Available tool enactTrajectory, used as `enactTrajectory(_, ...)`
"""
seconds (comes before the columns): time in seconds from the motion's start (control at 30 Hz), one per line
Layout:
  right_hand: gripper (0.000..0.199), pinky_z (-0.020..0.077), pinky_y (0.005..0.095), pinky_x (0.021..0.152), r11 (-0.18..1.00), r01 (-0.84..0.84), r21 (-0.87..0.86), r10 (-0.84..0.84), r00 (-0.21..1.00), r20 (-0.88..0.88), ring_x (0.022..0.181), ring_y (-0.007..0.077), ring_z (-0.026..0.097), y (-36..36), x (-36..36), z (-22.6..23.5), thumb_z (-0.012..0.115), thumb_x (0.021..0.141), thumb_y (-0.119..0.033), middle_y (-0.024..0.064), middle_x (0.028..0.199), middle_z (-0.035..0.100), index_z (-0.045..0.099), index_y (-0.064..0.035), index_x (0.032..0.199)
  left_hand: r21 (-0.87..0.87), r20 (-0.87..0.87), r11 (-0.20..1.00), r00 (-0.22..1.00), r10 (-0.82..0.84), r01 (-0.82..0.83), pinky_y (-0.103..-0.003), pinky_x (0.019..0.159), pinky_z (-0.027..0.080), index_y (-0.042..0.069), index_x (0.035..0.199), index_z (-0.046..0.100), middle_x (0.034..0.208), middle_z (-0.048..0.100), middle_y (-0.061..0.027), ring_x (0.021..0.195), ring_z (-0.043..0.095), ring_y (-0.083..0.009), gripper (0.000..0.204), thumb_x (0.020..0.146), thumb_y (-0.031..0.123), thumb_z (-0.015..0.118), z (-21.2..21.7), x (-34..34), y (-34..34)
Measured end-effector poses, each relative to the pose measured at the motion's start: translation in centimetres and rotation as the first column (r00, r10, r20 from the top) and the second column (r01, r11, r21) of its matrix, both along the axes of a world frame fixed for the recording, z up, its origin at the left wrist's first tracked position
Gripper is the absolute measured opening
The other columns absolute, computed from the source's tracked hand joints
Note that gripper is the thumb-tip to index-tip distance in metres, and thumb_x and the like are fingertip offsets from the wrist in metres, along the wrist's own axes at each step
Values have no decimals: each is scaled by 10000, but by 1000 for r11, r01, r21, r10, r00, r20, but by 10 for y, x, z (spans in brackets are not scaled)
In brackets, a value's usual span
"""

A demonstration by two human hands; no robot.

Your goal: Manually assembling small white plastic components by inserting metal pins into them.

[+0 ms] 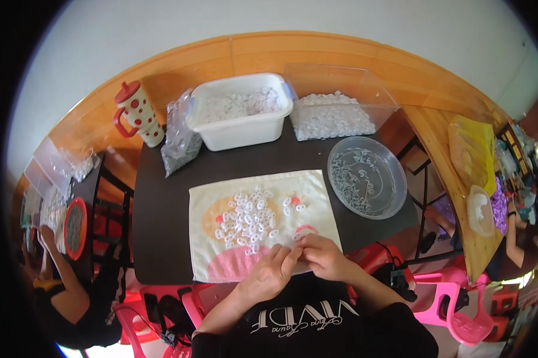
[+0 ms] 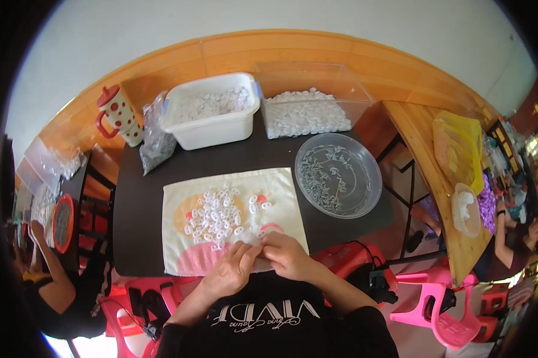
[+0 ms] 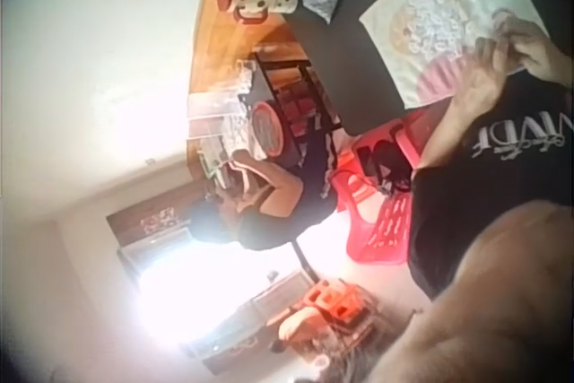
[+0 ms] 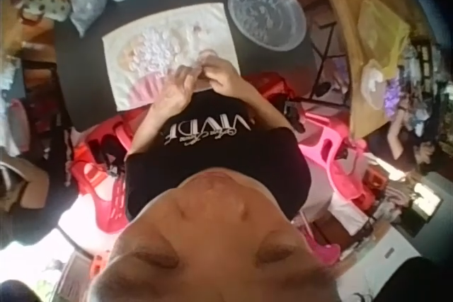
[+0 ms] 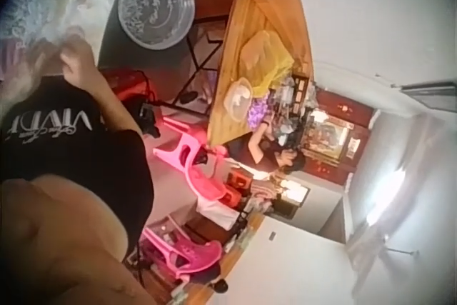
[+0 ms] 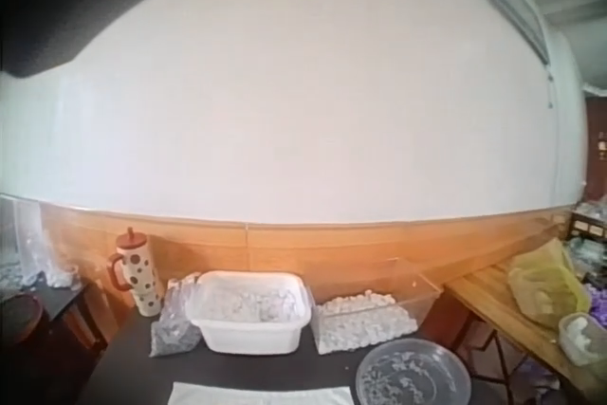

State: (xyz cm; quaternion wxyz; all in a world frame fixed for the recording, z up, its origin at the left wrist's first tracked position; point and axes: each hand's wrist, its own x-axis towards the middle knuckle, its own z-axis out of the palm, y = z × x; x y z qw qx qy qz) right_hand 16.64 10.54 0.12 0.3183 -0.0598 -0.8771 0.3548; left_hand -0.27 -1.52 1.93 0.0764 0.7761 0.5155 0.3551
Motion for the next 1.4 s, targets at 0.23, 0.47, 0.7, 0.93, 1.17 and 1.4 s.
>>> enactTrajectory(0.23,167,516,403,755,981,-104,166,97,994,51,861,316,601,1,-2,-3,657,677,52,135,941,589,607,20,833,-16,178,994,978,107,-106,-414,714,526,-65,968,624,905,660,-184,798,631,-361,268,709,-134,627,-6,-2,0)
enactTrajectory(0.47,155,498,376,702,970,-112,215,107,994,32,805,297,582,0,-4,-1,662,697,51,128,926,587,604,34,839,-67,305,997,950,58,-39,-400,676,527,-50,953,679,898,675,-166,768,646,-330,232,731,-116,663,-7,-14,0)
enactTrajectory(0.7,133,481,386,736,950,-142,278,127,989,70,810,295,547,2,-6,1,640,720,-81,119,847,495,535,-11,761,-47,222,998,974,54,-44,-381,653,521,-63,935,670,895,657,-164,747,634,-314,241,702,-126,667,-10,-15,-1)
enactTrajectory(0.93,133,477,381,717,944,-196,264,175,979,101,815,274,539,7,-7,2,626,730,-105,109,855,490,537,-16,773,-83,165,996,986,2,12,-377,674,516,-58,920,652,924,620,-158,770,615,-325,257,675,-134,655,-13,-19,2)
enactTrajectory(1.17,133,474,372,712,936,-220,274,201,975,98,816,257,538,10,-8,6,621,732,-121,95,857,491,535,-31,779,-117,114,993,993,-15,28,-396,686,518,-74,914,639,927,590,-179,797,595,-335,281,638,-127,639,-9,-19,2)
enactTrajectory(1.4,128,471,367,702,932,-202,301,191,979,66,802,259,542,4,-6,5,626,721,-110,95,836,492,529,-31,752,-123,71,992,997,-27,36,-395,717,517,-87,930,627,934,582,-182,808,587,-346,291,640,-110,630,-11,-15,-7)
